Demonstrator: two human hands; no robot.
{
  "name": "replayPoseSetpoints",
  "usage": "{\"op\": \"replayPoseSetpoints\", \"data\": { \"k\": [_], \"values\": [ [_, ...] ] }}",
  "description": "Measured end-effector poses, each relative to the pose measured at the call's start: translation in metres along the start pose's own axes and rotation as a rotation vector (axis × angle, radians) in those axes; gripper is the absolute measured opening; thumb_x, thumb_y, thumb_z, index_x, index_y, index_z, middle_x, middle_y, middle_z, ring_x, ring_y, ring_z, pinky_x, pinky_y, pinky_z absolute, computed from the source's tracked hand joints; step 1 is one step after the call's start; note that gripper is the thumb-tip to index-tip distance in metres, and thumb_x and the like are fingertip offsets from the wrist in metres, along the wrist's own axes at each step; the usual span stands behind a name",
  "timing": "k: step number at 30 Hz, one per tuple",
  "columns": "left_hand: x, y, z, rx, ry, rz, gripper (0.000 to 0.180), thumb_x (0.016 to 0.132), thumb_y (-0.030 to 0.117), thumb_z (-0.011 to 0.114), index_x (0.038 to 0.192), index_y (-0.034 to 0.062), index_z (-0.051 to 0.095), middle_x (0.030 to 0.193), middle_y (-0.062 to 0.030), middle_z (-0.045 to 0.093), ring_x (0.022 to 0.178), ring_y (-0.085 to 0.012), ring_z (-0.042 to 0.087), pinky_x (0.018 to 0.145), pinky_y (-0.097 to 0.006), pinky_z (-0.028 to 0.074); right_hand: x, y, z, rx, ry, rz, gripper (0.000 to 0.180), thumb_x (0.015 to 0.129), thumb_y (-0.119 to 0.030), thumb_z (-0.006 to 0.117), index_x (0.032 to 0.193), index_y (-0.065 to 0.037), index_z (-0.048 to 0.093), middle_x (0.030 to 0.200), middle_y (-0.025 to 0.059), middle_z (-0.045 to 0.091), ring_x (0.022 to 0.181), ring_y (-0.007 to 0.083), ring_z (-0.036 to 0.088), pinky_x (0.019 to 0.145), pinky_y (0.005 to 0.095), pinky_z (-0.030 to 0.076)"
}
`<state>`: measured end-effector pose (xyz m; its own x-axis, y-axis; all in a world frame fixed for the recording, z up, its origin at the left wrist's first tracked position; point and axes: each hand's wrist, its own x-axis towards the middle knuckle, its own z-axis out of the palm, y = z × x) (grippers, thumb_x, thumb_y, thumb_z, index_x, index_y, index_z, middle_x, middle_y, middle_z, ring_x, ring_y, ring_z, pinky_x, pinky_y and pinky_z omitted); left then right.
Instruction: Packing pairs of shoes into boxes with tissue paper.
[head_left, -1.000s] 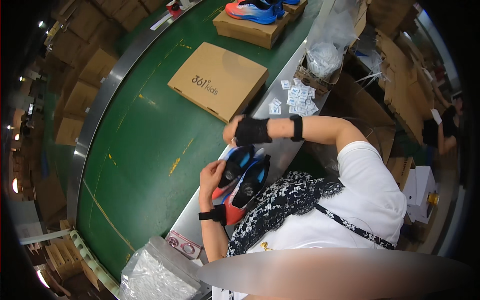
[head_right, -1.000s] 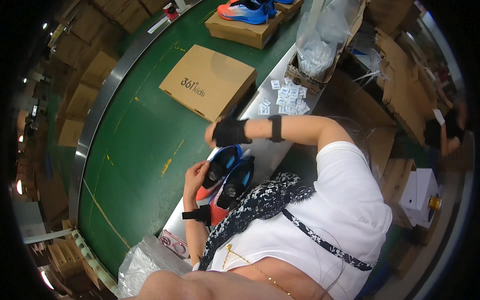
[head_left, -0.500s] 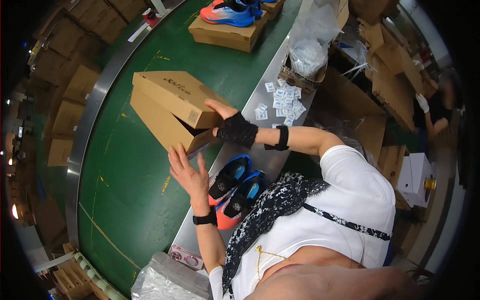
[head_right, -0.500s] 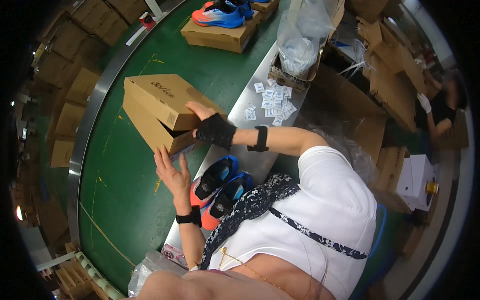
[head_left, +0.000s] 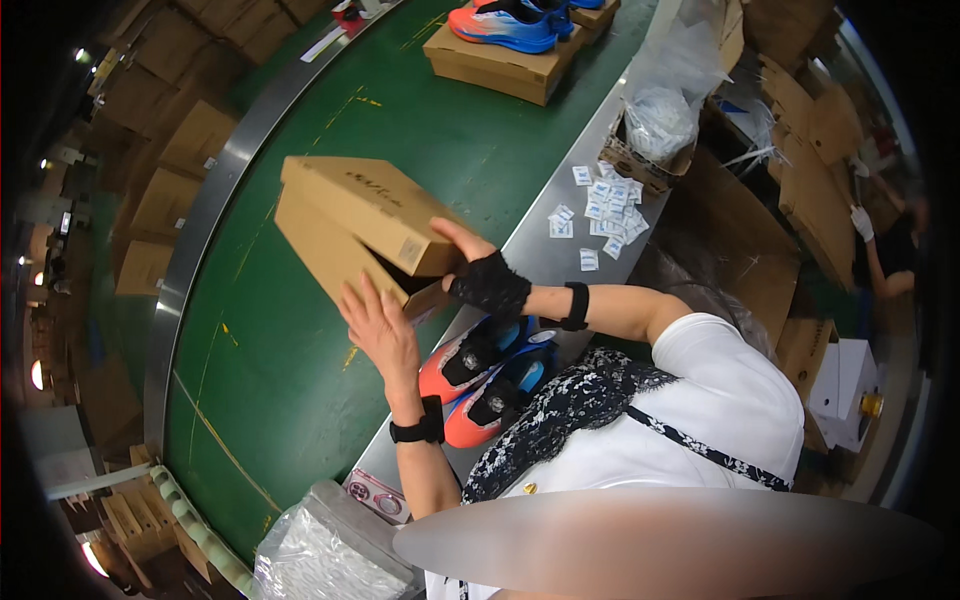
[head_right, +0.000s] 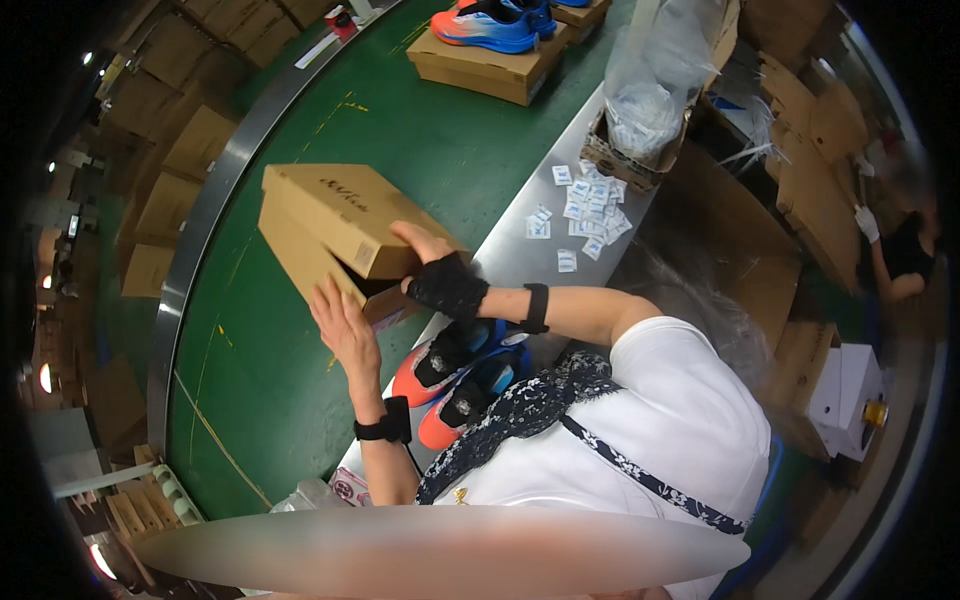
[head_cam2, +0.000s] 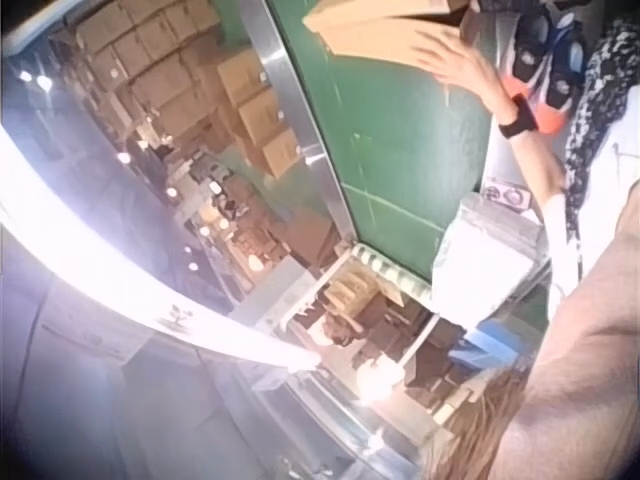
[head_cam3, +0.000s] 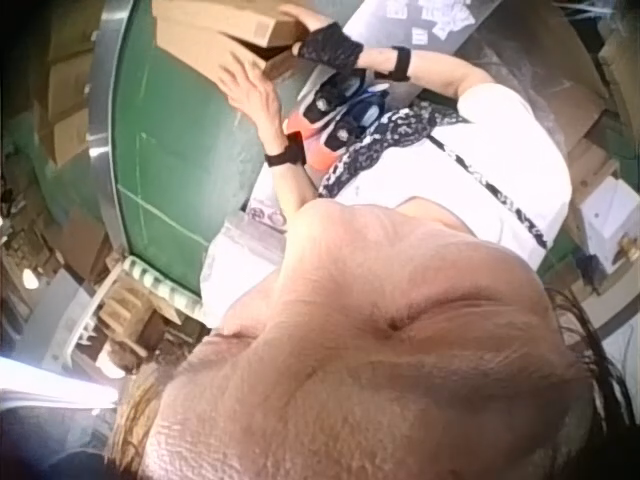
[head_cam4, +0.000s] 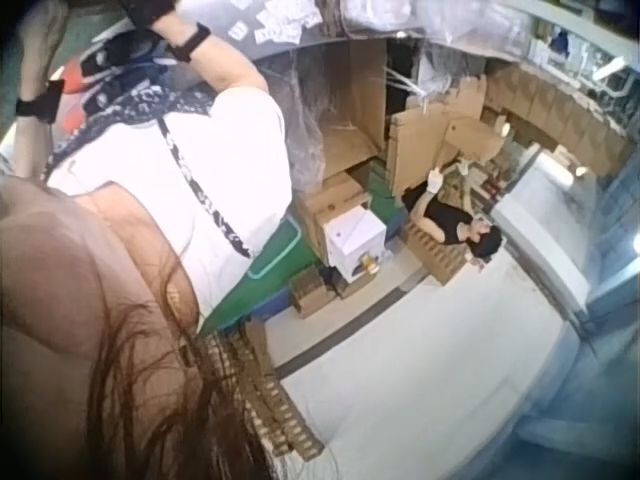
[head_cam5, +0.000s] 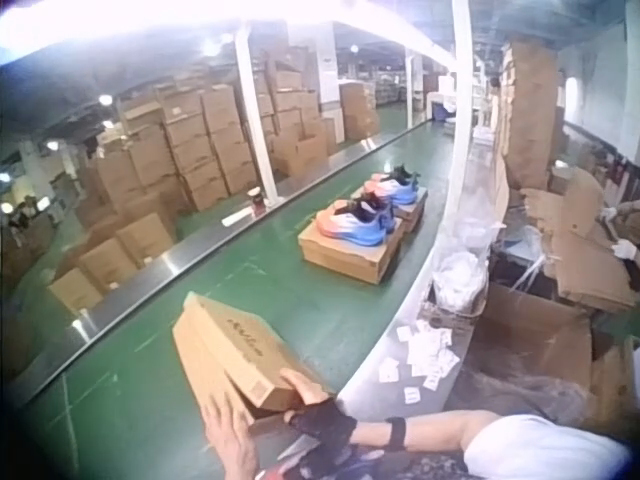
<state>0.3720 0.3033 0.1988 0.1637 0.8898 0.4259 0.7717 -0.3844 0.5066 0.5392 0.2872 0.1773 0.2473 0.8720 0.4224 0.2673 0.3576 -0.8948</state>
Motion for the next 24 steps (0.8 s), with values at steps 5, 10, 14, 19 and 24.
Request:
{"op": "replayPoseSetpoints", "data": {
  "k": [5, 10, 14, 19, 24],
  "values": [
    [0.012, 0.036, 0.021, 0.454, -0.019, 0.018, 0.045, 0.092, 0.038, 0.03, 0.133, 0.0188, 0.036, 0.138, -0.0189, 0.025, 0.125, -0.0422, 0.022, 0.093, -0.06, 0.022, -0.003, 0.024, 0.001, -0.026, -0.011, 0.066, 0.074, 0.058, -0.002, 0.058, 0.128, -0.006, 0.034, 0.118, 0.0184, 0.049, 0.113, 0.0291, 0.047, 0.093, 0.0343, 0.038],
    [0.008, 0.017, 0.013, 0.453, -0.022, -0.046, 0.045, 0.092, 0.036, 0.03, 0.132, 0.018, 0.036, 0.14, -0.0165, 0.024, 0.127, -0.0371, 0.023, 0.094, -0.057, 0.023, 0.013, 0.01, -0.014, 0.034, 0.121, 0.347, 0.06, 0.062, -0.006, 0.059, 0.119, -0.005, 0.041, 0.096, 0.0176, 0.059, 0.092, 0.0274, 0.057, 0.079, 0.0337, 0.045],
    [-0.021, -0.103, -0.013, -0.427, 0.081, -0.182, 0.048, 0.091, 0.032, 0.037, 0.132, 0.007, 0.035, 0.135, -0.0118, 0.036, 0.125, -0.0245, 0.033, 0.099, -0.037, 0.028, 0.036, 0.047, -0.081, 0.646, 0.284, 0.503, 0.043, 0.072, -0.011, 0.062, 0.111, -0.006, 0.046, 0.094, 0.0084, 0.056, 0.086, 0.021, 0.058, 0.068, 0.0328, 0.05],
    [-0.067, -0.147, -0.015, -0.622, -0.131, -0.575, 0.056, 0.084, 0.014, 0.053, 0.134, 0.0054, 0.03, 0.122, -0.0104, 0.047, 0.107, -0.0181, 0.047, 0.087, -0.026, 0.038, 0.042, 0.095, -0.124, 0.276, 0.216, 0.634, 0.039, 0.076, -0.017, 0.059, 0.112, -0.008, 0.048, 0.1, 0.0101, 0.054, 0.092, 0.03, 0.056, 0.072, 0.049, 0.048],
    [-0.082, -0.157, 0.039, -0.664, -0.025, -0.496, 0.061, 0.084, 0.01, 0.052, 0.137, 0.0062, 0.023, 0.121, -0.0125, 0.048, 0.101, -0.0183, 0.05, 0.085, -0.025, 0.04, -0.04, 0.185, -0.112, -1.276, 0.042, 0.096, 0.034, 0.07, -0.022, 0.063, 0.102, -0.013, 0.056, 0.091, 0.0135, 0.054, 0.078, 0.0312, 0.055, 0.073, 0.0392, 0.046]
  ]
}}
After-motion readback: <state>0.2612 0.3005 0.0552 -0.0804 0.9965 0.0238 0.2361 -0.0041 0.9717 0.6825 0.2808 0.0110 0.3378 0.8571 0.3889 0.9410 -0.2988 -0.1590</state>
